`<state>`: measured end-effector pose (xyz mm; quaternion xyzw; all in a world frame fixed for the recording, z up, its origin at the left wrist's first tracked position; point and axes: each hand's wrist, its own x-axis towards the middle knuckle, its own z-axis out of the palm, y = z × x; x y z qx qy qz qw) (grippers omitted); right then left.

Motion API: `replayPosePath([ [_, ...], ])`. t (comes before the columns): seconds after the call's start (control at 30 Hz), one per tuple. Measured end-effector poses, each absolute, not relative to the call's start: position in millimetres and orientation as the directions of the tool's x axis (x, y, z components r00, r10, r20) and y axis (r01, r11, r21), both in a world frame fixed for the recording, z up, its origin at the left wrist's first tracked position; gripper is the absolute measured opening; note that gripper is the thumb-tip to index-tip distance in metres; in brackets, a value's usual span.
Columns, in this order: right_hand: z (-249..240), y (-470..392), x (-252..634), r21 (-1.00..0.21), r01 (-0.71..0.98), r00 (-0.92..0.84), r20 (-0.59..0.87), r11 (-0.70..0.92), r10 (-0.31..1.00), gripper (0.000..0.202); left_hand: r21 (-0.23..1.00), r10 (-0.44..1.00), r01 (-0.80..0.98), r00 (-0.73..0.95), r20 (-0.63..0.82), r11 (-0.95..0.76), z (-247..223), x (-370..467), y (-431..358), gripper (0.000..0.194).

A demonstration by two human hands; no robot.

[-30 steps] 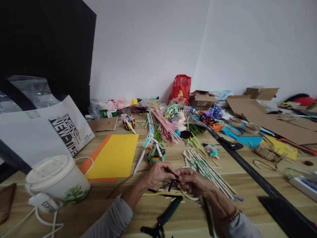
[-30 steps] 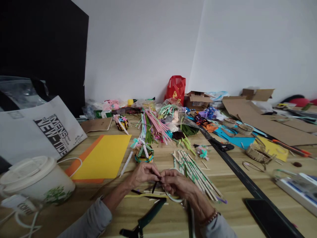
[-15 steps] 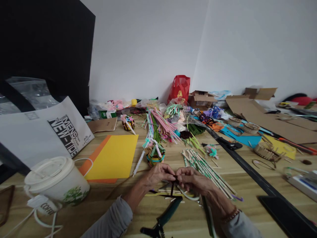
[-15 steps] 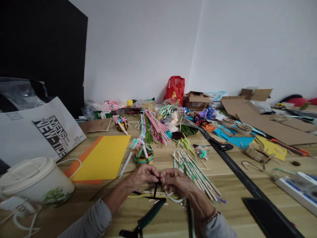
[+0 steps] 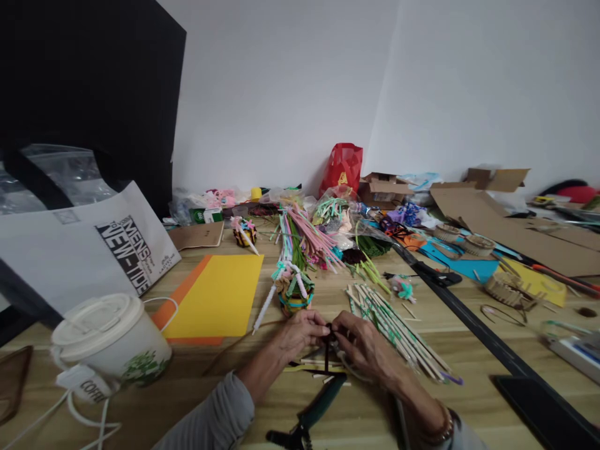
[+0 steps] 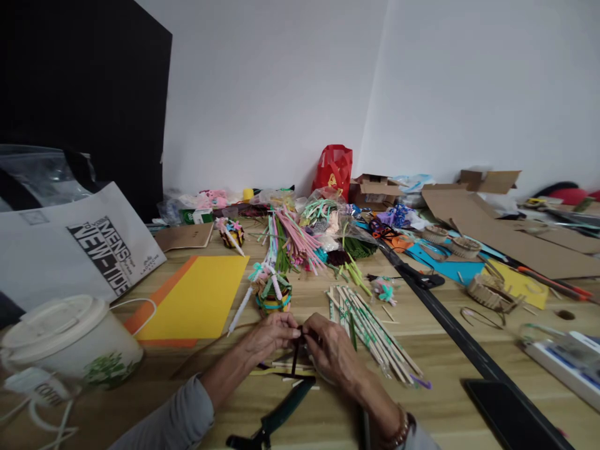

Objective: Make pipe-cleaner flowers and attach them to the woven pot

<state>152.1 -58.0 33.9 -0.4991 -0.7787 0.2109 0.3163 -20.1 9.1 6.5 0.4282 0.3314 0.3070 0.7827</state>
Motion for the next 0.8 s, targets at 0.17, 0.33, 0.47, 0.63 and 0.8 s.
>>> replayPosePath([
  [0.17,32,-59,153,-0.452,0.719,-0.424,0.317,0.529,0.848,0.024,0.884,0.738,-0.157,0.624,-0.256,0.440,7,-23,11,0.037],
  [0.33,23,-51,161,-0.645,0.617,-0.311,0.327,0.452,0.892,0.019,0.901,0.679,-0.120,0.700,-0.221,0.417,10,-23,11,0.038],
  [0.47,14,-42,165,-0.905,0.365,-0.157,0.171,0.218,0.973,0.033,0.917,0.734,-0.152,0.652,-0.188,0.370,11,-21,9,0.038],
  [0.63,8,-38,159,-0.999,0.048,-0.187,-0.003,0.006,0.982,0.047,0.936,0.791,-0.179,0.595,-0.144,0.304,9,-17,7,0.042],
  [0.8,8,-41,148,-0.996,-0.092,-0.116,-0.010,-0.020,0.993,0.045,0.954,0.824,-0.158,0.552,-0.129,0.256,5,-15,7,0.042],
])
